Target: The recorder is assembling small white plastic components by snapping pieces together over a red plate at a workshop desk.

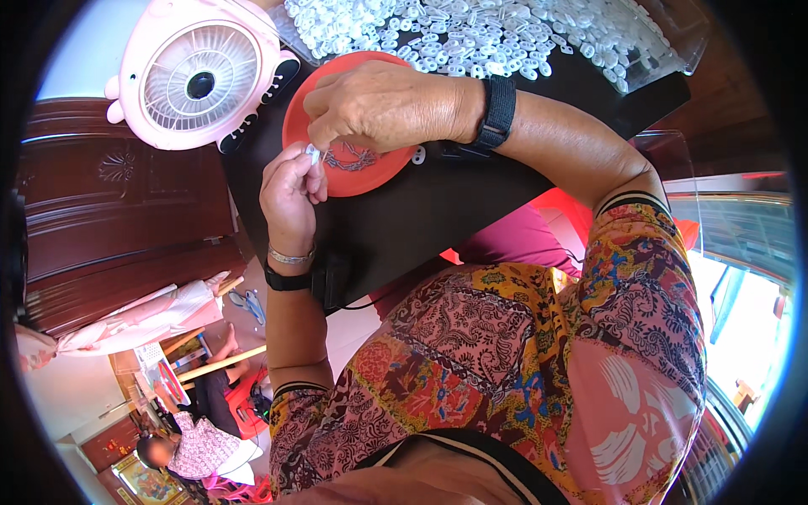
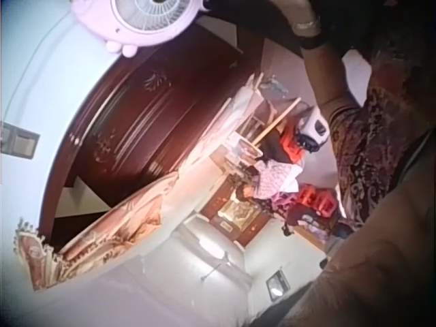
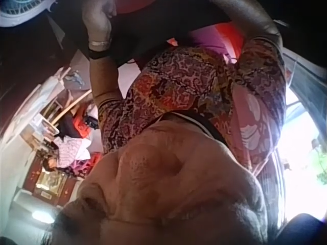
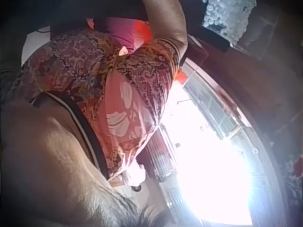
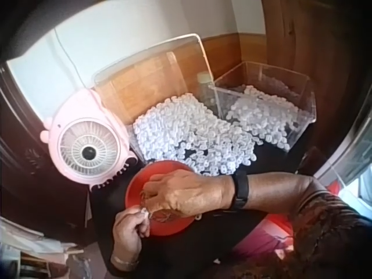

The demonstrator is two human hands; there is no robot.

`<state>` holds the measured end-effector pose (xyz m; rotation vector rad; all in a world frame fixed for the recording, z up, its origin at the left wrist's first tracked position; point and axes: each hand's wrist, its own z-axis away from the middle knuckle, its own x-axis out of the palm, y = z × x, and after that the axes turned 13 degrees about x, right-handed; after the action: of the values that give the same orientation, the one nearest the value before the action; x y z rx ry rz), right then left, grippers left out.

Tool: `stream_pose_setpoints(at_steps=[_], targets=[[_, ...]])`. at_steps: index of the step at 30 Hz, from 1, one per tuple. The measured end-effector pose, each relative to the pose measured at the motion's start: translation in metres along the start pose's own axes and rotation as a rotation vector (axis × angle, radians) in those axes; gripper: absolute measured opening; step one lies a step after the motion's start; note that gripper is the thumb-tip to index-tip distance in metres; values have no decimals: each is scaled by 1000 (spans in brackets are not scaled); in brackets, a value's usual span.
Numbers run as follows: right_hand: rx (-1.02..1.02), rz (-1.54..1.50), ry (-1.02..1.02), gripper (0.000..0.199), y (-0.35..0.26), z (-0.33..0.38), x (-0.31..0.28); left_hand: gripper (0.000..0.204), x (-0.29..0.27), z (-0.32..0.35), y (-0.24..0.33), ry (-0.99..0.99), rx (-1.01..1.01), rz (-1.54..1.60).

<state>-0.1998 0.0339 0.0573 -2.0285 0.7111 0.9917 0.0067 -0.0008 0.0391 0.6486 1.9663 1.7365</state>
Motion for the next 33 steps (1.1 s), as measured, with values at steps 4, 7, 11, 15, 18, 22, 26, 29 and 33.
stream_pose_setpoints(at_steps=[4,7,11,15,18,22,26,29,33], targets=[[33,-53,115,11,4,0,2,24,0,-1,1,3,19,16],[30,-69,143,8,3,0,0,25,0,-1,0,8,24,38],[49,-56,94,7,1,1,-3,25,-1,-1,0,16,39,38],[45,-48,146,7,-1,0,-3,25,0,0,1,6,51,-14],[41,-55,149,8,0,1,-3,25,2,0,2,9,40,-18],[48,-39,114,8,-1,1,3,25,4,-1,3,18,34,-44],[48,-26,107,8,-2,1,0,25,3,-1,2,11,34,-27],[49,-20,118,9,-2,2,-2,25,2,-1,2,12,31,-21],[56,-19,112,10,-2,2,-2,25,2,0,1,16,31,-23]])
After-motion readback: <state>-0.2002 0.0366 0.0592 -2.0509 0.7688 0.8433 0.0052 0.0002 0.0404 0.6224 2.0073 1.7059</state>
